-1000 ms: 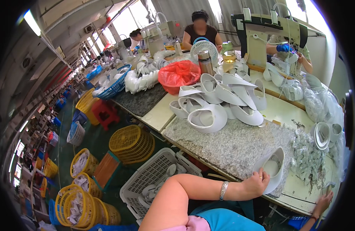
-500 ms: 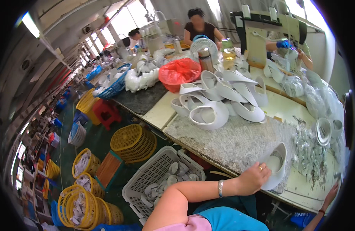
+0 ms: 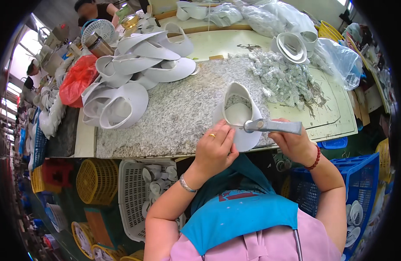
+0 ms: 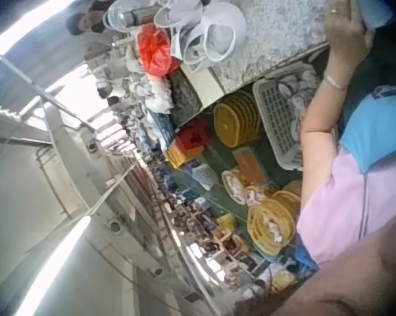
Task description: The person shapes shoe uppers by hand, inserts padding material into the heel sections, and hammers the components on a workbench.
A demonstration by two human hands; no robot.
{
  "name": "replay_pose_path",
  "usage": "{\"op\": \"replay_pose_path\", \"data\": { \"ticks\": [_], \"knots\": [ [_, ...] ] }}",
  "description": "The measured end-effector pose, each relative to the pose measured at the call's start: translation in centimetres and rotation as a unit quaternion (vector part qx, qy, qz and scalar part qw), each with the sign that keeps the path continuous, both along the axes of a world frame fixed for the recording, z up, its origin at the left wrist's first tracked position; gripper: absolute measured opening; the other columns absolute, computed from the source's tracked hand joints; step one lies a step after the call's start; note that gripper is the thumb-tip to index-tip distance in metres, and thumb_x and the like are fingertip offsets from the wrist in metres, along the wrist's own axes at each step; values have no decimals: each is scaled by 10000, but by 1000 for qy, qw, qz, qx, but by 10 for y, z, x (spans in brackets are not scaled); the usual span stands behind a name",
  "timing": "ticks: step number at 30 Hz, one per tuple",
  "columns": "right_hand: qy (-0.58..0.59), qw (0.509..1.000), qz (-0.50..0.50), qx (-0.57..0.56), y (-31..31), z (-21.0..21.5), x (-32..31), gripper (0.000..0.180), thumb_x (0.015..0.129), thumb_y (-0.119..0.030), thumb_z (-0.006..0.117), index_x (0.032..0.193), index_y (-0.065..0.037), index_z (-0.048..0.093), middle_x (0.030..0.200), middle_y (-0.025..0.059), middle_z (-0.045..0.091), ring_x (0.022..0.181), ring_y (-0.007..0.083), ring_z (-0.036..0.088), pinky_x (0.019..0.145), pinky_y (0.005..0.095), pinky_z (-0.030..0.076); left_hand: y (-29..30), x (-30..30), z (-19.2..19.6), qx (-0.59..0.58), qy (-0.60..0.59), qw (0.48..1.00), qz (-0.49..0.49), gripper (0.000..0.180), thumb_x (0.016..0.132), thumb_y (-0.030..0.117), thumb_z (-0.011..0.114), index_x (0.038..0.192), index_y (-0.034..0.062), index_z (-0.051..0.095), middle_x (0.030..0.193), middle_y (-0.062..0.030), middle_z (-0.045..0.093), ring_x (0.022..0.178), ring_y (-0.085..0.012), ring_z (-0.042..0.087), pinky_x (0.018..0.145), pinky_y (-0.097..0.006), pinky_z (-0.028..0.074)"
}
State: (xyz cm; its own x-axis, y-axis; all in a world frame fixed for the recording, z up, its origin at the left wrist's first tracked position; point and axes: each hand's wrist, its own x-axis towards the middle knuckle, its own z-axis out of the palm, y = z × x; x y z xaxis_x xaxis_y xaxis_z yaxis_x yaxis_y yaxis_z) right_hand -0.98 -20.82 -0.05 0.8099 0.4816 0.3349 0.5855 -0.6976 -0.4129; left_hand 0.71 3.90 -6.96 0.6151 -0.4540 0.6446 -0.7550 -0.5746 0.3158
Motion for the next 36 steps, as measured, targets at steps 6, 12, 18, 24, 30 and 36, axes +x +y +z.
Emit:
{"op": "replay_pose_path", "data": {
  "ticks": [6, 12, 18, 24, 30, 36],
  "knots": [
    [0, 994, 8, -113, 18, -12, 5, 253, 857, -230, 661, 1043, -66, 608, 873, 111, 646, 655, 306, 629, 551, 399, 487, 3, -5, -1, -9, -7, 1000, -2, 321, 663, 80, 660, 956, -47, 632, 984, -154, 623, 1014, -350, 631, 833, -420, 530],
    [-139, 990, 17, 9, 21, 2, 10, 234, 857, -235, 659, 1010, -71, 592, 778, 90, 608, 602, 299, 610, 520, 395, 480, 3, 0, -1, -20, -4, 1000, -9, 313, 671, 79, 644, 945, -72, 627, 982, -178, 610, 1027, -355, 618, 831, -408, 516],
    [-47, 995, 4, -86, 21, 1, 17, 217, 847, -220, 664, 994, -67, 615, 837, 110, 639, 693, 307, 642, 560, 404, 494, 5, -4, 1, -16, 54, 998, 21, 306, 674, 98, 675, 945, -31, 618, 962, -158, 616, 1009, -338, 627, 833, -404, 527],
    [-42, 995, 28, -90, 21, -9, 8, 228, 823, -162, 683, 1016, -58, 621, 887, 109, 648, 729, 311, 637, 607, 410, 499, 0, -9, -7, -53, 33, 998, 6, 314, 684, 102, 678, 962, -16, 595, 1043, -168, 590, 988, -343, 611, 849, -410, 517],
    [-86, 996, 1, 0, 18, -5, -1, 161, 820, -123, 672, 949, -37, 628, 885, 135, 650, 727, 339, 630, 629, 434, 498, 1, -11, 11, -29, 42, 999, 13, 391, 706, 94, 677, 1049, -9, 519, 1231, -190, 507, 1069, -355, 548, 892, -428, 472],
    [-58, 998, 2, -26, 27, -7, 5, 166, 800, -106, 676, 941, -32, 629, 832, 139, 639, 691, 327, 629, 584, 409, 500, 1, -5, 5, -89, 70, 994, 0, 537, 705, 68, 686, 1186, -5, 458, 1293, -196, 473, 1095, -369, 527, 933, -431, 448]
  ]
}}
